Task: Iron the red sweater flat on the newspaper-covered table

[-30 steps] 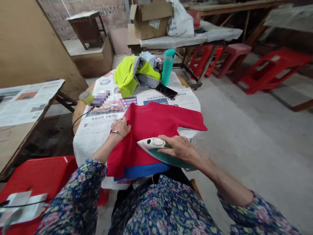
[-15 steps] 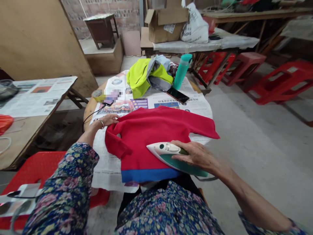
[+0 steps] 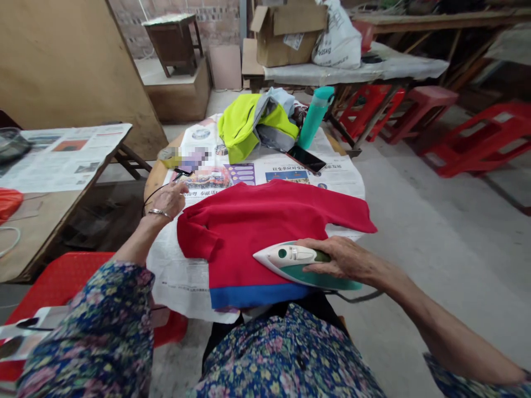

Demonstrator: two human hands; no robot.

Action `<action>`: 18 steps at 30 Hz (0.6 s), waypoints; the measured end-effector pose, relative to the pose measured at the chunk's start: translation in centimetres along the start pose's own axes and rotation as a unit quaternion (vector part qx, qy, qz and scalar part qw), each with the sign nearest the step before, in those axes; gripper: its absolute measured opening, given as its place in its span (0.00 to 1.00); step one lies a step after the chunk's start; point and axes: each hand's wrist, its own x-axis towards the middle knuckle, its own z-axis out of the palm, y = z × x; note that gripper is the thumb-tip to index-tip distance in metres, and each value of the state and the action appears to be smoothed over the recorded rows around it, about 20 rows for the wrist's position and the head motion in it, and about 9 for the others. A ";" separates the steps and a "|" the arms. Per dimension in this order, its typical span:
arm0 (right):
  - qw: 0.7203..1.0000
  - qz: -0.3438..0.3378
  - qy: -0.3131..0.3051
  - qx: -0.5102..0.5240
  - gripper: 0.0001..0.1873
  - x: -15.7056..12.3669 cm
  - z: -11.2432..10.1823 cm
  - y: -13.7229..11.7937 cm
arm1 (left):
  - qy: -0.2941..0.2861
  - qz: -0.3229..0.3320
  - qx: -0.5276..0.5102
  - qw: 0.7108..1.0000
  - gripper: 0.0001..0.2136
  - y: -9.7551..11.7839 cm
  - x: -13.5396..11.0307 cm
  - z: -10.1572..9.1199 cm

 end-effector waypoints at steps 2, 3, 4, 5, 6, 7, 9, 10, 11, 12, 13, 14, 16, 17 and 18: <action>1.000 -0.004 0.004 -0.001 0.26 0.0 0.2 0.2 | -0.043 0.098 -0.007 0.994 0.12 0.8 -2.2 0.7; 1.000 -0.003 0.008 -0.003 0.26 0.0 0.3 0.3 | -0.065 0.152 -0.005 0.986 0.13 1.1 -3.5 1.1; 1.000 0.000 0.011 -0.006 0.27 0.0 0.4 0.4 | -0.080 0.197 0.003 0.977 0.15 1.1 -4.7 1.5; 1.000 0.002 0.014 -0.008 0.28 0.0 0.5 0.5 | -0.083 0.227 0.016 0.970 0.16 1.0 -5.9 1.8; 1.000 0.001 0.016 -0.009 0.28 0.1 0.5 0.6 | -0.075 0.241 0.032 0.967 0.16 0.6 -7.0 1.9; 1.000 -0.004 0.017 -0.008 0.27 0.1 0.5 0.6 | -0.059 0.237 0.049 0.968 0.14 -0.1 -7.8 2.0; 1.000 -0.019 0.016 0.001 0.26 0.2 0.5 0.5 | -0.030 0.214 0.083 0.973 0.10 -2.1 -8.8 1.6; 1.000 -0.024 0.018 0.005 0.25 0.3 0.4 0.4 | -0.023 0.197 0.099 0.975 0.09 -3.4 -8.9 1.3; 0.999 -0.026 0.020 0.008 0.25 0.3 0.3 0.3 | -0.018 0.177 0.112 0.978 0.07 -4.7 -8.9 0.9; 0.999 -0.025 0.024 0.009 0.25 0.3 0.2 0.2 | -0.014 0.156 0.122 0.980 0.05 -6.1 -8.9 0.5; 0.999 -0.023 0.028 0.009 0.25 0.3 0.2 0.1 | -0.011 0.134 0.131 0.982 0.04 -7.3 -8.7 0.1; 0.999 -0.022 0.032 0.008 0.25 0.3 0.1 0.0 | -0.010 0.113 0.140 0.984 0.04 -8.4 -8.6 -0.3; 0.999 -0.022 0.035 0.005 0.26 0.3 0.1 0.0 | -0.013 0.081 0.158 0.984 0.07 -9.4 -8.3 -1.2; 0.999 -0.022 0.035 0.004 0.26 0.3 0.2 0.0 | -0.018 0.073 0.165 0.983 0.08 -9.3 -8.2 -1.6; 0.999 -0.021 0.036 0.002 0.27 0.3 0.2 0.1 | -0.017 0.068 0.169 0.983 0.08 -8.7 -8.0 -1.9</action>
